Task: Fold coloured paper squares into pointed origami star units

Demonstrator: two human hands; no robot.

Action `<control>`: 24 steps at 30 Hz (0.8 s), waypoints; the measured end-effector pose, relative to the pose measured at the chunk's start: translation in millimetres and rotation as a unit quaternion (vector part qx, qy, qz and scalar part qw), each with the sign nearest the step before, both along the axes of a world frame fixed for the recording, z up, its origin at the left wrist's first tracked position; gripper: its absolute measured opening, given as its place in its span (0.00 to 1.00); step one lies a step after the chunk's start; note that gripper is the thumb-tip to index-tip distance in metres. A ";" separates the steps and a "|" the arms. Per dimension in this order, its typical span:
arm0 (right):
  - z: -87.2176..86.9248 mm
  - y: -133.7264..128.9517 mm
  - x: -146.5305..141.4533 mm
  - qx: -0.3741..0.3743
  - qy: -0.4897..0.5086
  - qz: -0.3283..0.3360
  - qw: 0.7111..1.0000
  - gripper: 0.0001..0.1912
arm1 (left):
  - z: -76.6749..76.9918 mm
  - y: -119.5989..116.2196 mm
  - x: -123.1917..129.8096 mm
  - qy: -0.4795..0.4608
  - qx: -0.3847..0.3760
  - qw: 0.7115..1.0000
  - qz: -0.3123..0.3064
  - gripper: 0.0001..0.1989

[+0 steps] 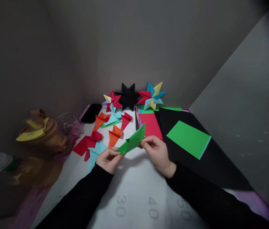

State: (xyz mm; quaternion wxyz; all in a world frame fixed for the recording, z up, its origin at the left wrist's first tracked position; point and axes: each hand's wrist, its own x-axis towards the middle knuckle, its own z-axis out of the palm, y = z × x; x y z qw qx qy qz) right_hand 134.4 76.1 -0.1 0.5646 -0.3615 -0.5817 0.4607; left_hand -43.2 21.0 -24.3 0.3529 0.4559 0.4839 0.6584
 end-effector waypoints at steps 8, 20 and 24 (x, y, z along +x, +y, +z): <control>-2.1 6.2 -3.2 -0.044 0.099 -0.027 0.994 0.16 | -0.9 -6.4 10.3 -0.004 -0.018 1.000 0.021 0.10; -4.4 -5.6 -6.9 -0.038 0.070 -0.014 0.997 0.15 | 4.4 -11.8 10.3 0.068 -0.006 0.998 -0.014 0.29; -9.3 -11.8 -10.4 -0.010 0.027 -0.004 1.000 0.13 | 9.1 -10.7 7.2 0.149 -0.040 0.988 0.002 0.44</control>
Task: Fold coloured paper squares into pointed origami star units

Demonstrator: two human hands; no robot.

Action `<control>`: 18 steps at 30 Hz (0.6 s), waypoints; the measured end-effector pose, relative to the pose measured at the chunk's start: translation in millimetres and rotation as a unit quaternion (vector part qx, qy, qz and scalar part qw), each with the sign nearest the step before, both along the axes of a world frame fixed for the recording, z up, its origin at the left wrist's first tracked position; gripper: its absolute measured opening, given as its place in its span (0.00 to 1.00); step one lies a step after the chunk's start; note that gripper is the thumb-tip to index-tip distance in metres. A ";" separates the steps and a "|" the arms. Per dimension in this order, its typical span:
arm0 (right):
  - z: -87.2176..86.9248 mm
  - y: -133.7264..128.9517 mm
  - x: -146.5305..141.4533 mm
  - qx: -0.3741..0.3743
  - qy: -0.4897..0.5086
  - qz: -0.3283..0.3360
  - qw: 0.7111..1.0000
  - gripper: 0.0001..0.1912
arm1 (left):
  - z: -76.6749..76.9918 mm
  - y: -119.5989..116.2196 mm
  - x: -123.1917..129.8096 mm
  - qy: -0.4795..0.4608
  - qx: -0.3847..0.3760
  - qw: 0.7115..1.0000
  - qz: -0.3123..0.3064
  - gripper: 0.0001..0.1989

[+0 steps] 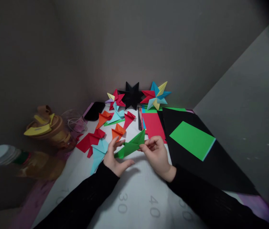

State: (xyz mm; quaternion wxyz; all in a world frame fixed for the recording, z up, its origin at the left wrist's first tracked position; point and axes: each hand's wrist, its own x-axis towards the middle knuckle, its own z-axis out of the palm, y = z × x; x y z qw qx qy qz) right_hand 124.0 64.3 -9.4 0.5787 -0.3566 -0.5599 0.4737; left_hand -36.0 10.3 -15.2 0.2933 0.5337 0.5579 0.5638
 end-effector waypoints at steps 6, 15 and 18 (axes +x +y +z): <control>-8.8 -7.2 -0.1 0.038 -0.093 0.026 0.995 0.11 | 8.8 2.9 -1.3 -0.098 -0.050 0.994 -0.024 0.43; -2.4 -2.6 0.7 -0.051 -0.021 0.161 0.985 0.16 | 18.7 5.5 3.3 -0.201 -0.172 0.962 0.071 0.15; 0.2 -0.1 -0.1 -0.086 -0.019 0.181 0.980 0.11 | 20.0 7.0 3.6 -0.226 -0.169 0.957 0.073 0.15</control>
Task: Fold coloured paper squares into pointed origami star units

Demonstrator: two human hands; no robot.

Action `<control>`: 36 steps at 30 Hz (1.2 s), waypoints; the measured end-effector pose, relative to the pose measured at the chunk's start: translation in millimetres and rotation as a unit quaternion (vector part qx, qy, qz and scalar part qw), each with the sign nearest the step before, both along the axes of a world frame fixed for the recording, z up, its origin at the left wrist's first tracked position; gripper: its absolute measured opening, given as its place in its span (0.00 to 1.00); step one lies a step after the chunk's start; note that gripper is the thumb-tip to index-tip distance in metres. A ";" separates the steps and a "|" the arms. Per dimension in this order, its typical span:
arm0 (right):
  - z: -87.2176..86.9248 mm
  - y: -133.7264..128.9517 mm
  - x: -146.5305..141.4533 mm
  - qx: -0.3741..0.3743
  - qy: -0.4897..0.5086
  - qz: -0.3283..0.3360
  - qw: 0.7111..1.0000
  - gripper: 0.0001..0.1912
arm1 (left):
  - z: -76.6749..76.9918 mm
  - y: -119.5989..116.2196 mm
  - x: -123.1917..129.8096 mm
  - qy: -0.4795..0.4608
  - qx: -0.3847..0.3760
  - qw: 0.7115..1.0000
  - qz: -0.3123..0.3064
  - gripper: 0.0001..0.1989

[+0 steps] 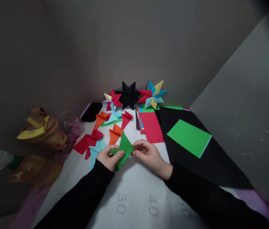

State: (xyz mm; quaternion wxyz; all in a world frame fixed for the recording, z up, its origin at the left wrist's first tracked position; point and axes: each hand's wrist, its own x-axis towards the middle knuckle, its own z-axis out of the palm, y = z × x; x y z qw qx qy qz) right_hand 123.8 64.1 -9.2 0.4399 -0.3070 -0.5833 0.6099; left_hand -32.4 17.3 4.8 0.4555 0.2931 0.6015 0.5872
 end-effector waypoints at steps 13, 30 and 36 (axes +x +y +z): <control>2.5 -1.9 0.5 0.008 -0.087 -0.009 0.996 0.08 | -6.6 -2.0 3.2 0.029 -0.003 0.998 -0.050 0.15; -1.1 -3.1 -0.9 -0.047 -0.004 0.068 0.997 0.10 | -12.0 -9.9 1.9 0.149 0.142 0.974 -0.096 0.28; 0.0 -2.1 -0.5 -0.038 -0.004 0.071 0.997 0.08 | -15.7 -12.8 -7.5 0.337 0.326 0.875 -0.123 0.29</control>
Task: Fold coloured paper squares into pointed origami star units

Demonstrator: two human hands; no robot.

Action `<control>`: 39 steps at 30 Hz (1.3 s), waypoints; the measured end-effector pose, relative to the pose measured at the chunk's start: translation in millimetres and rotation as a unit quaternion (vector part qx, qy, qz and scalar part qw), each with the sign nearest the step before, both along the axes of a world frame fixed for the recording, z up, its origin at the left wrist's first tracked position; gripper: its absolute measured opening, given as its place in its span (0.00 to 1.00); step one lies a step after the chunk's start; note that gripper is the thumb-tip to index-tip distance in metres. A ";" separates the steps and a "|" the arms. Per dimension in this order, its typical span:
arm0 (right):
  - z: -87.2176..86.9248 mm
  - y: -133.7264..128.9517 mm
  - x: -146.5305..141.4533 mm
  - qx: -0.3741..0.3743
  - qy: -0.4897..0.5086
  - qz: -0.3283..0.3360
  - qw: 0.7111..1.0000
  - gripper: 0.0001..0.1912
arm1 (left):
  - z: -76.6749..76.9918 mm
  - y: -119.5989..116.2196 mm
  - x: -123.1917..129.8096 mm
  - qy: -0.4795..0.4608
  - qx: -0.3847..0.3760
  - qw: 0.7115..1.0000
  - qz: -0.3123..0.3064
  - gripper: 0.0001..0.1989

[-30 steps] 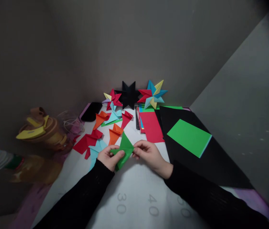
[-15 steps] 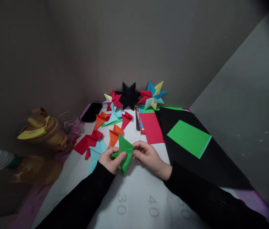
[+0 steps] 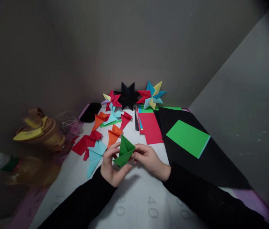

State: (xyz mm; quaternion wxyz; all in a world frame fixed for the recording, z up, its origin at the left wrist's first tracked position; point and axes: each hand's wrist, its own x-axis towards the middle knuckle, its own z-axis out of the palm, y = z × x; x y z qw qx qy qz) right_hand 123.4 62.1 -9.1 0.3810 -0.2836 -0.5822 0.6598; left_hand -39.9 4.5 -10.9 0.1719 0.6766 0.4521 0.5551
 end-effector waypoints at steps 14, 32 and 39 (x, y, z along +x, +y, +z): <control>-3.3 4.5 1.2 0.032 -0.019 -0.003 0.999 0.15 | 14.2 -3.9 -11.1 0.052 -0.044 0.996 -0.064 0.25; -13.3 7.1 0.8 -0.054 0.016 -0.036 0.998 0.16 | 3.9 3.9 -9.8 0.157 0.043 0.985 0.058 0.21; -3.5 8.8 1.7 -0.040 -0.054 -0.036 0.997 0.12 | 3.9 5.3 -2.8 -0.018 -0.144 0.989 0.039 0.18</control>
